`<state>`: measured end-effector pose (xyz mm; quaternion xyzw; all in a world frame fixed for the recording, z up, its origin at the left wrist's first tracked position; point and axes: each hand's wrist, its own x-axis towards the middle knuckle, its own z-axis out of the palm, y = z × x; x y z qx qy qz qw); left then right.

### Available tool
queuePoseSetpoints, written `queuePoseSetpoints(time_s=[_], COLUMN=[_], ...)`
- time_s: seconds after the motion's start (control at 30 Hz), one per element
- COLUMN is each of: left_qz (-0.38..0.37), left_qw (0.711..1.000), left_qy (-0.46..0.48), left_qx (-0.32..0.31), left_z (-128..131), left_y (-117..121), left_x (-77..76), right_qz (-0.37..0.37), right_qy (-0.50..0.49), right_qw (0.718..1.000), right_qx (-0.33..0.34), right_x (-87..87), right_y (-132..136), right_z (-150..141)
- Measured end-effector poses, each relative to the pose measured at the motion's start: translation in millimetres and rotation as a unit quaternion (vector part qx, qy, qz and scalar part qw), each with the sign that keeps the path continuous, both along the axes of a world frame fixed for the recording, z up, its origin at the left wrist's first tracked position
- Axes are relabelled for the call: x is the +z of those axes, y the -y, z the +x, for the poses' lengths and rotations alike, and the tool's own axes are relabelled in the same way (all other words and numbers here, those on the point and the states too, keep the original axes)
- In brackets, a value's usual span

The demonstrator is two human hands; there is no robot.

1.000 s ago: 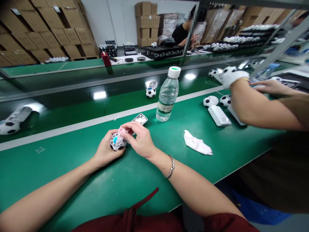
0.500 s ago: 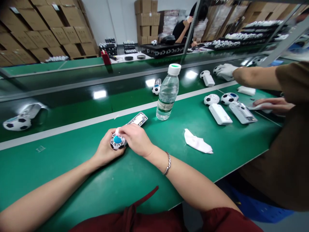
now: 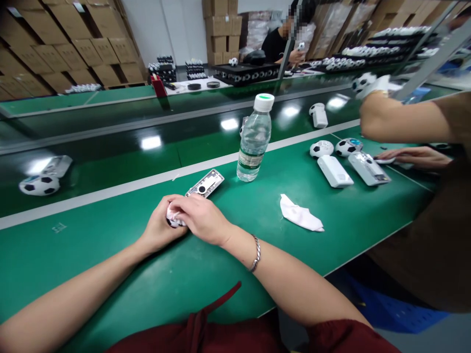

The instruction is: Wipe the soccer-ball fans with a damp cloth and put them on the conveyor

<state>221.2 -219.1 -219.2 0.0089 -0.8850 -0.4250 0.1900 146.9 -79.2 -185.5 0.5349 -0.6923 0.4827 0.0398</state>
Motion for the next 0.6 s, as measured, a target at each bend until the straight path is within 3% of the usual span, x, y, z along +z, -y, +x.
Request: queuePoseSetpoints(time_s=[0.13,0.3,0.43,0.5,0.6], left_qz=[-0.005,-0.007,0.004,0.004,0.014], left_qw=[1.000,1.000,1.000,1.000,1.000], left_qy=[0.008,0.002,0.010,0.013,0.020], left_qx=[0.008,0.006,0.006,0.007,0.015], left_z=[-0.1,-0.1,-0.5,0.0,1.9], left_y=[-0.2,0.2,0.6,-0.3,-1.6], left_x=[0.2,-0.5,0.1,1.3,4.1], right_qz=[0.013,0.022,-0.039,-0.069,-0.077], right_qy=[-0.009,-0.102,0.024,0.090,0.108], right_qw=[0.999,0.994,0.994,0.987,0.985], right_qx=[-0.040,-0.020,-0.102,-0.116,-0.114], right_x=[-5.3,-6.6,-1.6,0.7,0.8], right_y=[2.6,0.6,-4.9,-7.3,-8.5], right_z=[-1.7,-6.6,-15.9,-20.2,-23.8])
